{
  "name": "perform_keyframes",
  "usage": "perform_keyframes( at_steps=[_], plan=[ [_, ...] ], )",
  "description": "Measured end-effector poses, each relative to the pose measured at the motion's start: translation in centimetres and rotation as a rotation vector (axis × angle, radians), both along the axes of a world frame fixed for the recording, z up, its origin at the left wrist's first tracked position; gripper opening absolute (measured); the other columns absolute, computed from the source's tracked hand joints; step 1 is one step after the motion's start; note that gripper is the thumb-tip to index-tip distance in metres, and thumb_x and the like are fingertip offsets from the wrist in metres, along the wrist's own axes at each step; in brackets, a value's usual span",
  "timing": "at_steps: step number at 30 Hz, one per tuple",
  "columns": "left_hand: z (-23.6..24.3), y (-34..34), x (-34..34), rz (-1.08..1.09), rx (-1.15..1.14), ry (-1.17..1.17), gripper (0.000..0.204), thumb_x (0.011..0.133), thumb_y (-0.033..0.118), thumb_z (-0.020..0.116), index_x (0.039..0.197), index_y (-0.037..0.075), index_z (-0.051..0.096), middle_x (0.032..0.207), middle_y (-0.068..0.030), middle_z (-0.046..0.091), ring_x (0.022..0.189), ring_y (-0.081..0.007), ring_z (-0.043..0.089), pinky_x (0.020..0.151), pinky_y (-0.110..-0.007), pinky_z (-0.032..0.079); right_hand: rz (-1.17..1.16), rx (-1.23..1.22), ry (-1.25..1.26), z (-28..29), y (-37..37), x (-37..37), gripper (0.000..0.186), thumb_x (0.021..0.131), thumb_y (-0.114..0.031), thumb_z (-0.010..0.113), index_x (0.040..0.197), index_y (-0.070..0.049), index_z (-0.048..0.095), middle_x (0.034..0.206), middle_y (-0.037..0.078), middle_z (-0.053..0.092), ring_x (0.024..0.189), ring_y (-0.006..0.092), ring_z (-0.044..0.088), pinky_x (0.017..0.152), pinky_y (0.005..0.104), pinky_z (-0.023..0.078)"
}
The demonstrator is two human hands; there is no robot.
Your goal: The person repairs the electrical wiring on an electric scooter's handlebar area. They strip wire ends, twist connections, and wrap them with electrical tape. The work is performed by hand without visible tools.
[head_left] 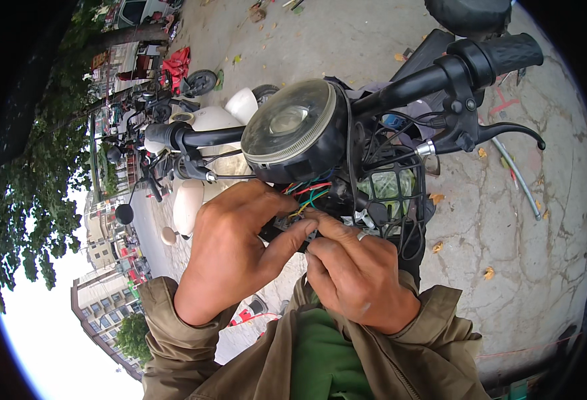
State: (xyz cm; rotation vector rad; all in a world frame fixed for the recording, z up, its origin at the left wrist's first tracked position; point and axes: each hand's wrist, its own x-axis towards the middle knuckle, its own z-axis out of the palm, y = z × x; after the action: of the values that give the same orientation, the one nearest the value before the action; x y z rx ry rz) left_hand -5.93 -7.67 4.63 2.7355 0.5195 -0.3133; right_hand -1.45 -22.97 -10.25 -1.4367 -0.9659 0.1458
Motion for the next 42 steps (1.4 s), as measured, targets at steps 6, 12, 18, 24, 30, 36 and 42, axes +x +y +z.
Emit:
perform_keyframes(
  at_steps=[6,12,18,24,30,36,42],
  plan=[
    [0.2,-0.2,0.4,0.022,0.028,0.065,0.016,0.085,0.0,0.085,0.098,-0.004,0.077,0.092,-0.0146,0.073,0.076,-0.0285,0.07,0.067,-0.038,0.054,0.038,-0.027,0.035,0.7,-0.3,0.6,0.018,0.077,0.002,0.079,0.09,-0.001,0.067,0.125,0.022,0.076,0.06,0.0224,0.067,0.054,0.0333,0.052],
    [0.2,0.1,0.3,-0.019,0.007,0.027,0.015,0.086,-0.002,0.084,0.099,-0.005,0.077,0.089,-0.0145,0.071,0.077,-0.0294,0.069,0.068,-0.038,0.054,0.027,-0.015,0.025,0.6,-0.1,0.5,0.017,0.076,0.001,0.078,0.088,-0.001,0.067,0.124,0.02,0.076,0.057,0.0215,0.065,0.053,0.0331,0.052],
    [0.0,0.6,0.0,-0.029,-0.052,-0.007,0.014,0.086,-0.004,0.083,0.099,-0.006,0.077,0.089,-0.015,0.071,0.079,-0.029,0.068,0.07,-0.037,0.053,0.025,0.018,0.073,0.4,0.2,0.1,0.02,0.082,-0.003,0.079,0.097,-0.001,0.066,0.12,0.02,0.075,0.059,0.0207,0.064,0.055,0.0337,0.053],
    [-0.5,1.0,-0.7,0.096,-0.197,-0.064,0.011,0.085,-0.008,0.078,0.095,-0.004,0.077,0.086,-0.0143,0.07,0.079,-0.0298,0.069,0.069,-0.038,0.053,0.078,0.153,0.749,1.6,0.0,0.0,0.014,0.091,0.003,0.077,0.1,0.001,0.067,0.106,0.016,0.079,0.063,0.011,0.068,0.052,0.0264,0.05],
    [-0.5,0.9,-0.7,0.152,-0.234,-0.037,0.01,0.086,-0.008,0.078,0.094,-0.003,0.077,0.086,-0.0134,0.07,0.076,-0.0267,0.068,0.066,-0.036,0.052,0.037,0.164,1.032,1.2,0.5,-1.4,0.008,0.101,-0.003,0.075,0.104,0.002,0.07,0.071,-0.001,0.067,0.064,-0.0017,0.055,0.053,0.0202,0.04],
    [-0.9,2.0,-1.6,0.105,-0.257,-0.02,0.013,0.087,-0.006,0.08,0.1,-0.003,0.079,0.093,-0.0079,0.073,0.073,-0.0118,0.061,0.063,-0.027,0.046,-0.047,0.059,1.091,2.8,0.8,-1.9,0.017,0.107,-0.014,0.072,0.106,0.002,0.067,0.082,0.006,0.074,0.061,0.002,0.056,0.053,0.0204,0.043],
    [-1.3,3.0,-2.1,0.03,-0.264,-0.044,0.018,0.085,-0.004,0.082,0.103,-0.003,0.078,0.093,-0.0081,0.073,0.07,-0.0118,0.057,0.063,-0.029,0.046,-0.065,0.006,1.176,3.2,1.5,-2.2,0.018,0.106,-0.013,0.074,0.102,0.003,0.069,0.08,0.006,0.074,0.061,0.0023,0.058,0.053,0.0206,0.043]
  ],
)
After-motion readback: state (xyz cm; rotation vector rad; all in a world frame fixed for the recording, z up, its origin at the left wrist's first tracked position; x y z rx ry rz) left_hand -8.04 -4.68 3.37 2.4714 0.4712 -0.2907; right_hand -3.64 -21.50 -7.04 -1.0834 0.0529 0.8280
